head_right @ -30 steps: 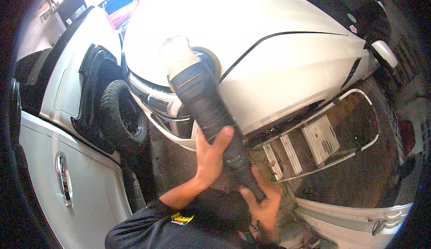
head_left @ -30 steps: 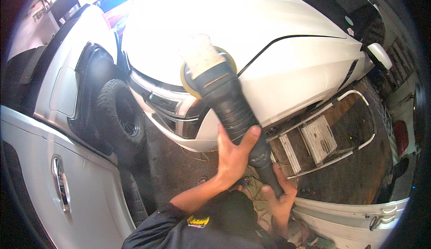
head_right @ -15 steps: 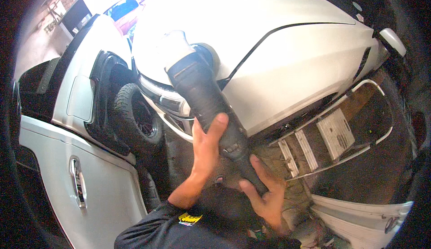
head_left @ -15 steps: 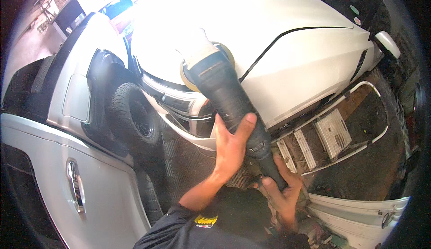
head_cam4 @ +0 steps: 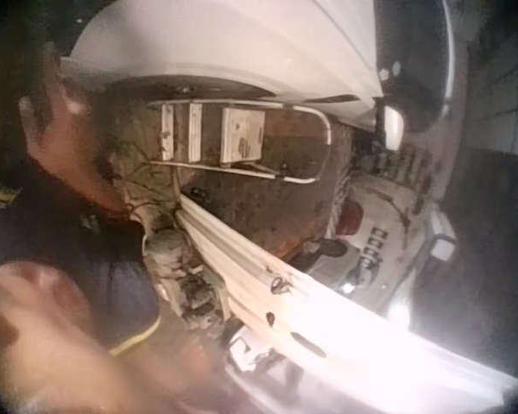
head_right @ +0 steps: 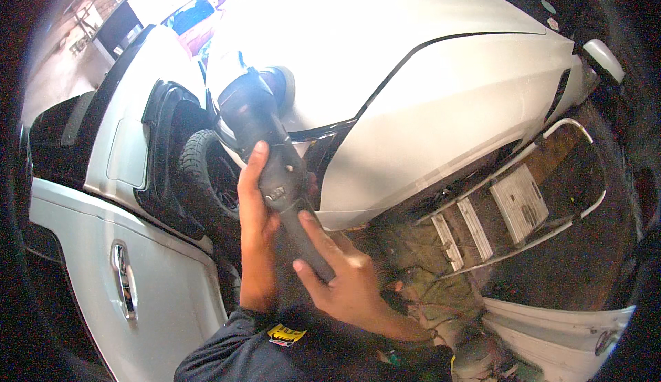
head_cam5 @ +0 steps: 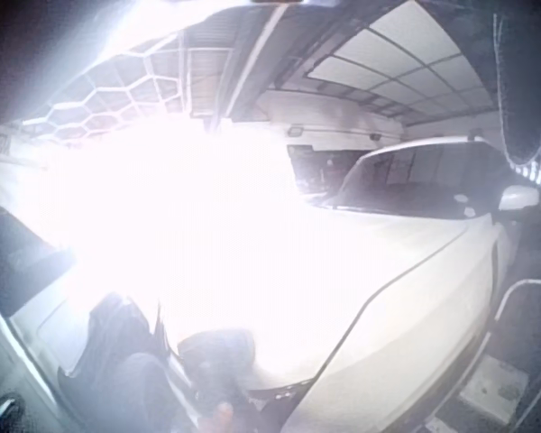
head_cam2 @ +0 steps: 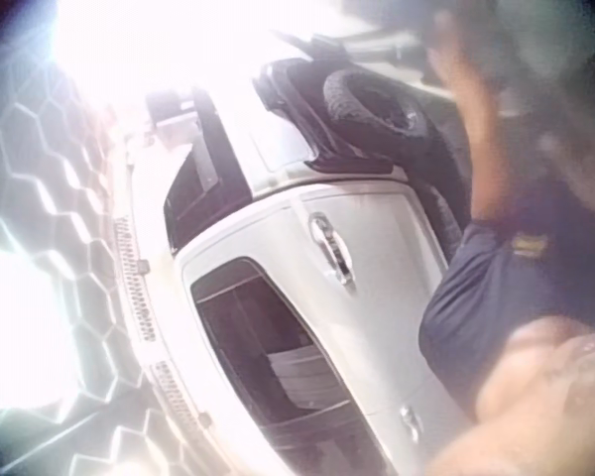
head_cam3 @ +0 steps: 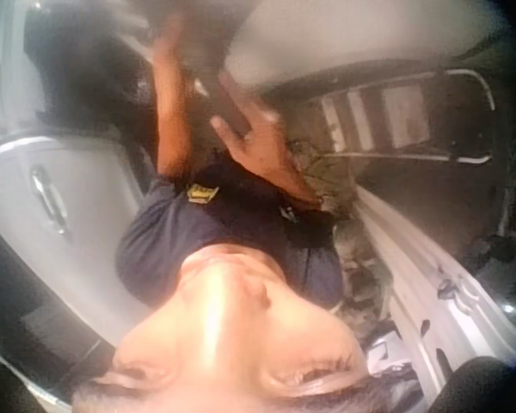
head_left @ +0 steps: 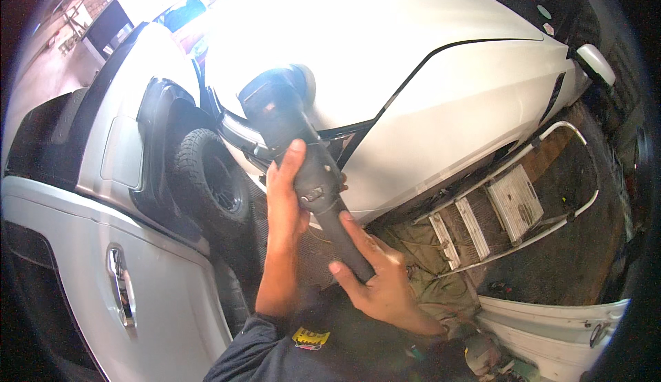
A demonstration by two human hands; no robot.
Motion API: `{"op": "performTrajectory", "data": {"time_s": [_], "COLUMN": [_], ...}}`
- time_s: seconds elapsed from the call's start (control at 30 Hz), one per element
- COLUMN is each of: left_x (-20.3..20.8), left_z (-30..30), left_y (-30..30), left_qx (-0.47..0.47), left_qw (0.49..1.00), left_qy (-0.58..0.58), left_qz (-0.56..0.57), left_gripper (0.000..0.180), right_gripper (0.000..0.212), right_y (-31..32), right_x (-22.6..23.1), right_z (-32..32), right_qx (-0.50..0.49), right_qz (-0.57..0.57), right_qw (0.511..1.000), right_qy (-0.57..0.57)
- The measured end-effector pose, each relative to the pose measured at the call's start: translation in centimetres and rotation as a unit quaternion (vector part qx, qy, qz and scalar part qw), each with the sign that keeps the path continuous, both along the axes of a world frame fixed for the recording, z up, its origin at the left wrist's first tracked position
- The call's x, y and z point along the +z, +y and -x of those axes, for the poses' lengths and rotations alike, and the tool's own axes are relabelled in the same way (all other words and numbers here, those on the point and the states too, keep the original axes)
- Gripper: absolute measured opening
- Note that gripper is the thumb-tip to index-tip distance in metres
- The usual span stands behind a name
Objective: The person uses a handheld electric polishing machine to buff the hood of a white car. They move the tool in circular and sweeping motions across the surface, covering the area near the windshield and headlights.
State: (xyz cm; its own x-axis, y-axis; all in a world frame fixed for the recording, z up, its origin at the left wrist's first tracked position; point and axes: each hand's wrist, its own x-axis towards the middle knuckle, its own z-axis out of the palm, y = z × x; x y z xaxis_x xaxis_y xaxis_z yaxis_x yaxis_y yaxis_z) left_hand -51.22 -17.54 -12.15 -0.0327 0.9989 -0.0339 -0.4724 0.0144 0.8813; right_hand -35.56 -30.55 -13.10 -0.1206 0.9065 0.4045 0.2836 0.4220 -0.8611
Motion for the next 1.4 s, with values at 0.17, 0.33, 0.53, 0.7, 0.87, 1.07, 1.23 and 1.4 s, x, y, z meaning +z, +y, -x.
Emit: {"op": "performTrajectory", "data": {"time_s": [0.17, 0.33, 0.53, 0.7, 0.87, 1.07, 1.23, 1.4], "left_x": [0.6, 0.7, 1.6, 2.0, 2.3, 3.8, 5.5, 5.4], "left_z": [2.4, 3.4, 2.2, 1.7, 0.4, -0.2, -0.7, -4.3], "left_y": [0.6, 1.5, 1.4, 2.1, 2.3, 2.6, 2.1, -0.5], "left_qx": [0.009, 0.063, 0.092, 0.049, 0.105, 0.129, 0.177, 0.204], "left_qw": [0.999, 0.996, 0.994, 0.997, 0.993, 0.99, 0.981, 0.978], "left_qy": [-0.028, -0.062, -0.058, -0.064, -0.05, -0.05, -0.049, -0.019], "left_qz": [0.015, 0.02, 0.017, 0.008, 0.007, 0.022, 0.057, -0.05], "left_gripper": [0.047, 0.051, 0.051, 0.054, 0.059, 0.064, 0.065, 0.059], "right_gripper": [0.068, 0.066, 0.065, 0.067, 0.066, 0.063, 0.057, 0.051], "right_y": [1.8, 3.5, 5.0, 3.8, 6.4, 7.3, 7.9, 7.7], "right_x": [0.0, 0.7, 1.1, 2.3, 3.2, 4.5, 5.3, 6.0], "right_z": [1.5, 1.7, 0.8, 0.9, -1.6, -2.4, -2.5, -4.0], "right_qx": [0.051, 0.08, 0.059, 0.059, 0.098, 0.11, 0.163, 0.169], "right_qz": [-0.061, 0.001, -0.042, 0.016, -0.035, -0.021, -0.041, -0.056], "right_qw": [0.997, 0.997, 0.997, 0.997, 0.995, 0.994, 0.984, 0.984], "right_qy": [-0.002, -0.023, -0.023, -0.055, 0.007, -0.015, 0.059, 0.005]}}
